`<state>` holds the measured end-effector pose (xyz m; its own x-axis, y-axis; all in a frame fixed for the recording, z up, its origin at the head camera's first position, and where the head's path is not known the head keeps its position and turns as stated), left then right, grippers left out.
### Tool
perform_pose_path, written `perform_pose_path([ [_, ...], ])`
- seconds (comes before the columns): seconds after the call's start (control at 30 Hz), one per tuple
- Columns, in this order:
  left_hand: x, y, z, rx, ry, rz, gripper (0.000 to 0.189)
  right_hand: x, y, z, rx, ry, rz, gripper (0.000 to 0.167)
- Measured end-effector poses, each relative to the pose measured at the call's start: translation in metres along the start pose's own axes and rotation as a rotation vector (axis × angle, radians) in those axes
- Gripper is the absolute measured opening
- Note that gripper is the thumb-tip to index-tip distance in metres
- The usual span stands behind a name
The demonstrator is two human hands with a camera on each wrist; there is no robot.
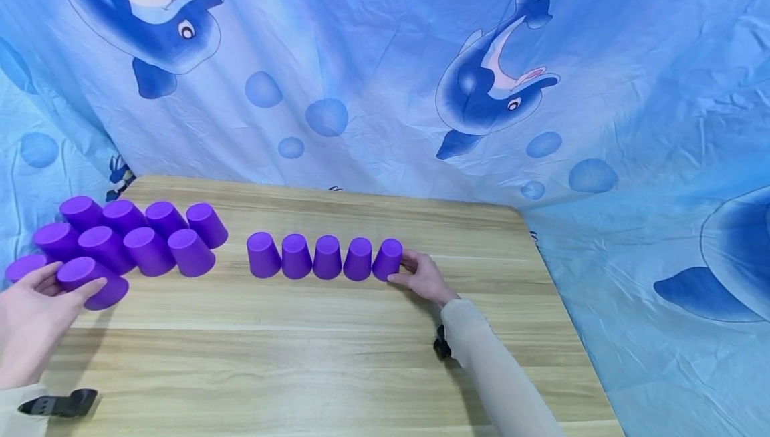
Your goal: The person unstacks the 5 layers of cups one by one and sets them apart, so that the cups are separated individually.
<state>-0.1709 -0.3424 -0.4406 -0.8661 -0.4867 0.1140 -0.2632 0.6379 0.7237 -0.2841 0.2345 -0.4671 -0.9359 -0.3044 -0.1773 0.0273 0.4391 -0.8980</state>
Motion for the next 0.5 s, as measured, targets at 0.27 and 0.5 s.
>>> perform_pose_path([
  [0.27, -0.01, 0.028, -0.011, -0.037, 0.208, 0.099, 0.071, 0.013, 0.024, 0.0, -0.035, 0.048, 0.021, 0.053],
  [0.5, -0.024, 0.069, -0.008, -0.107, 0.296, 0.223, 0.065, 0.014, 0.026, 0.0, -0.035, 0.055, 0.005, 0.053],
])
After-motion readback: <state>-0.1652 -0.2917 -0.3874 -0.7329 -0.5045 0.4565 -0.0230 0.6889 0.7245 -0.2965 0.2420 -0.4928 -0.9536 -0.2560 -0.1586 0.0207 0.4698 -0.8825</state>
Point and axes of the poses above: each hand's wrist, its own x-axis towards the middle knuckle, its own z-axis out of the palm, y = z × x, the point moved 4 cm from there along x, towards the middle knuckle, and after that the axes turned 8 degrees about z, right-handed, at the moved point
